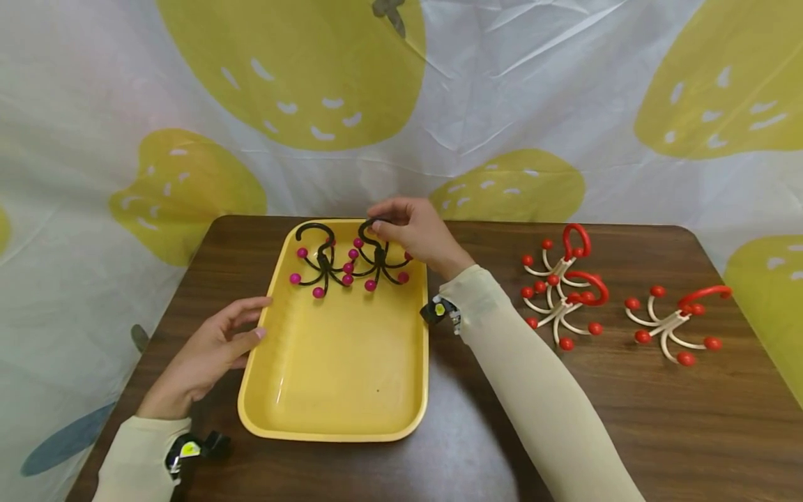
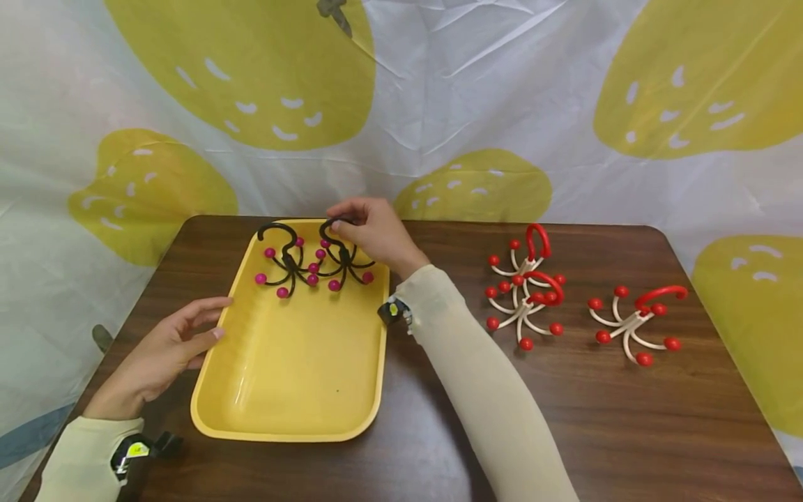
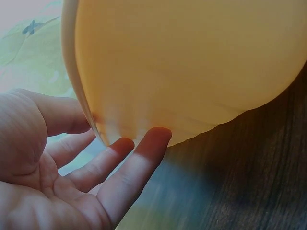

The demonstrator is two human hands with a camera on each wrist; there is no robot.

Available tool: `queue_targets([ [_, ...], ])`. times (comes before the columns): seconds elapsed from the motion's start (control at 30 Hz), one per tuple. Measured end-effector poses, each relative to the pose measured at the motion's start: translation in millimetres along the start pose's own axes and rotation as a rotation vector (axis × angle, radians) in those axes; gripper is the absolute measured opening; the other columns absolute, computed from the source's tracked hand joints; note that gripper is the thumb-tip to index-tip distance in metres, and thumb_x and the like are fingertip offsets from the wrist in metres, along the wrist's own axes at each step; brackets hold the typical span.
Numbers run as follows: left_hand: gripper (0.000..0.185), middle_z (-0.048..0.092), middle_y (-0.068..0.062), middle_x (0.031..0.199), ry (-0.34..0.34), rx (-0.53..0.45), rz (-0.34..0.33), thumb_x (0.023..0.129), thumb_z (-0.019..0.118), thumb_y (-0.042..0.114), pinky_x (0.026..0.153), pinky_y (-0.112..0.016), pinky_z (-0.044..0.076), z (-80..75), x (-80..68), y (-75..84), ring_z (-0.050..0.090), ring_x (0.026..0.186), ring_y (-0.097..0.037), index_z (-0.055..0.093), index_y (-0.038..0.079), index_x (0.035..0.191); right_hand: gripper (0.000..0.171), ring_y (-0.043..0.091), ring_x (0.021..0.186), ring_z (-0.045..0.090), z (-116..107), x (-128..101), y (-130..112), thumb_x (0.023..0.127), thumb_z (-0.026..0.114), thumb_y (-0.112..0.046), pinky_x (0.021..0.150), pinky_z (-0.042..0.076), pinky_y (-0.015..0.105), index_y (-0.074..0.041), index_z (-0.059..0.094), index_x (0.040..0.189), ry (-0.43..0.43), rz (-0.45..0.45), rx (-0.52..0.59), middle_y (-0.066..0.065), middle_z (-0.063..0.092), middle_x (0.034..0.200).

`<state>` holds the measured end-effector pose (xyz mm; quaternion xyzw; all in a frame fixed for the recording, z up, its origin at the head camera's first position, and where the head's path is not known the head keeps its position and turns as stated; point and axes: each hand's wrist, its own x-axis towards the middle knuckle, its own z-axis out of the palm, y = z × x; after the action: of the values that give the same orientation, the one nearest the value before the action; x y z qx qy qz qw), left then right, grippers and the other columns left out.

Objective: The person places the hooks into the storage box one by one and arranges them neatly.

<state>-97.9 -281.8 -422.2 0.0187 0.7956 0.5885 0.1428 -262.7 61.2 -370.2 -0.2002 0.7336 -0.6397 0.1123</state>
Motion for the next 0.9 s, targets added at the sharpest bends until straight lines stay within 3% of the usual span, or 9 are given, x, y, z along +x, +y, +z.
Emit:
queue_targets([
  [0.17, 0.057, 0.047, -0.032, 0.153, -0.002, -0.007, 0.004, 0.108, 0.061, 0.015, 0.082, -0.043, 0.067, 0.3, -1.4, -0.1, 0.074, 0.105, -0.014, 0.038, 0.005, 0.160, 0.025, 0.025, 0.105, 0.077, -0.3, -1.3, 4.4, 0.100, 0.070, -0.002, 0.093, 0.062, 0.030, 0.003, 0.072, 0.124, 0.000, 0.018, -0.011, 0.018, 0.077, 0.115],
  [0.43, 0.057, 0.047, -0.031, 0.152, -0.005, -0.010, 0.002, 0.109, 0.061, 0.015, 0.082, -0.042, 0.067, -0.4, -2.7, 0.5, 0.074, 0.106, -0.015, 0.038, 0.005, 0.160, 0.025, 0.027, 0.106, 0.077, 0.1, -4.4, 7.0, 0.100, 0.071, -0.003, 0.092, 0.062, 0.030, 0.002, 0.073, 0.124, 0.002, 0.025, -0.003, 0.021, 0.077, 0.116],
  [0.67, 0.057, 0.047, -0.031, 0.152, -0.006, -0.015, 0.002, 0.109, 0.060, 0.014, 0.082, -0.041, 0.066, 0.8, -1.6, 0.4, 0.073, 0.106, -0.014, 0.038, 0.005, 0.160, 0.026, 0.018, 0.097, 0.074, -2.1, -6.2, 5.7, 0.100, 0.073, -0.008, 0.085, 0.060, 0.029, 0.000, 0.074, 0.125, 0.031, 0.008, -0.054, 0.016, 0.077, 0.120],
  [0.9, 0.057, 0.046, -0.032, 0.153, -0.014, -0.018, 0.006, 0.109, 0.059, 0.013, 0.083, -0.042, 0.067, 2.3, 3.2, 2.7, 0.074, 0.106, -0.016, 0.037, 0.004, 0.160, 0.027, 0.024, 0.109, 0.074, -9.2, -10.3, 3.8, 0.101, 0.073, -0.013, 0.092, 0.060, 0.029, -0.003, 0.074, 0.126, 0.072, -0.011, -0.068, 0.015, 0.075, 0.127],
])
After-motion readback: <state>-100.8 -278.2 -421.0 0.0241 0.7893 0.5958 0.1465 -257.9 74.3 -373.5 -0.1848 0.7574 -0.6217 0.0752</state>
